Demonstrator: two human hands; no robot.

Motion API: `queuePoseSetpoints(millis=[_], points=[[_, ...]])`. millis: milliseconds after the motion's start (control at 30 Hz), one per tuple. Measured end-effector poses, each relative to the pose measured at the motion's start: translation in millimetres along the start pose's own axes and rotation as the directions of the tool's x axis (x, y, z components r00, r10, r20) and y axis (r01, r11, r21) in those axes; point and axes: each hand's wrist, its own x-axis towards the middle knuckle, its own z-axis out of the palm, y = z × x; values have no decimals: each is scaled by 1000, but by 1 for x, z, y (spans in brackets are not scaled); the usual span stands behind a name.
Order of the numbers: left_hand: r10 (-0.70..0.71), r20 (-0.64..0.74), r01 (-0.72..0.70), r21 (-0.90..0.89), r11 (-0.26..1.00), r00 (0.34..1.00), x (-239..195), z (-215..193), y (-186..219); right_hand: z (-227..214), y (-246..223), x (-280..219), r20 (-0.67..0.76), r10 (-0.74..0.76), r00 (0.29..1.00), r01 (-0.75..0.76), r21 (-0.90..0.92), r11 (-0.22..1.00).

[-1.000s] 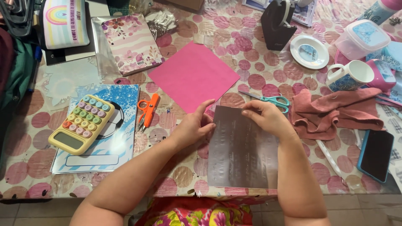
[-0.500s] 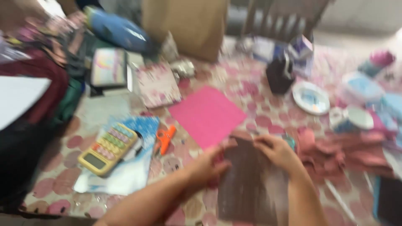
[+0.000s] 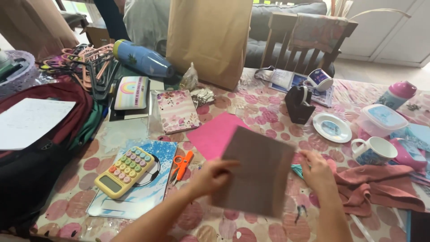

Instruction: Cutting a sheet of metallic paper into smaller rectangular pieces using scissors and marking them with a pen.

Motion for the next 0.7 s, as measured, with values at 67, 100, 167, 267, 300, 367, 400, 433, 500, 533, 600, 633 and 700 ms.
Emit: queuePoseSetpoints(millis=[67, 100, 167, 267, 300, 367, 400, 433, 500, 533, 600, 633, 700], points=[[58, -76, -58, -1, 998, 995, -5, -19, -14, 14, 33, 4, 21, 30, 999, -26, -173, 985], [3, -144, -7, -30, 1000, 990, -7, -29, -19, 17, 33, 2, 147, 95, 985, -53, -263, 963], [-68, -198, 56, -65, 996, 978, -11, -43, -20, 26, 40, 2, 274, 182, 944, -79, -351, 933], [-217, -307, 96, -366, 926, 927, -16, -48, -8, 35, 58, 2, 238, 73, 968, 15, -345, 938], [-208, -324, 70, -390, 918, 923, -17, -48, -3, 33, 60, 4, 209, 167, 963, -79, -374, 924], [-212, -352, 46, -425, 904, 911, -19, -47, 6, 33, 70, 6, 190, 255, 948, -159, -413, 897], [-190, -371, 3, -448, 894, 909, -20, -47, 11, 34, 78, 7, 190, 302, 934, -184, -471, 863], [-161, -389, -42, -464, 885, 907, -18, -50, 16, 35, 85, 11, 181, 348, 920, -210, -521, 827], [-175, -402, -49, -489, 871, 899, -16, -56, 41, 26, 65, 6, 188, 350, 918, -200, -542, 816], [-181, -407, -57, -508, 860, 895, -13, -59, 54, 21, 55, 4, 187, 357, 915, -201, -556, 806], [-171, -415, -69, -505, 860, 894, -13, -64, 55, 25, 59, 7, 180, 377, 908, -214, -574, 790], [-163, -423, -81, -502, 861, 891, -14, -66, 55, 26, 62, 8, 174, 397, 901, -227, -592, 774], [-171, -451, -74, -477, 876, 876, -17, -66, 45, 18, 41, 7, 208, 426, 880, -242, -577, 780]])
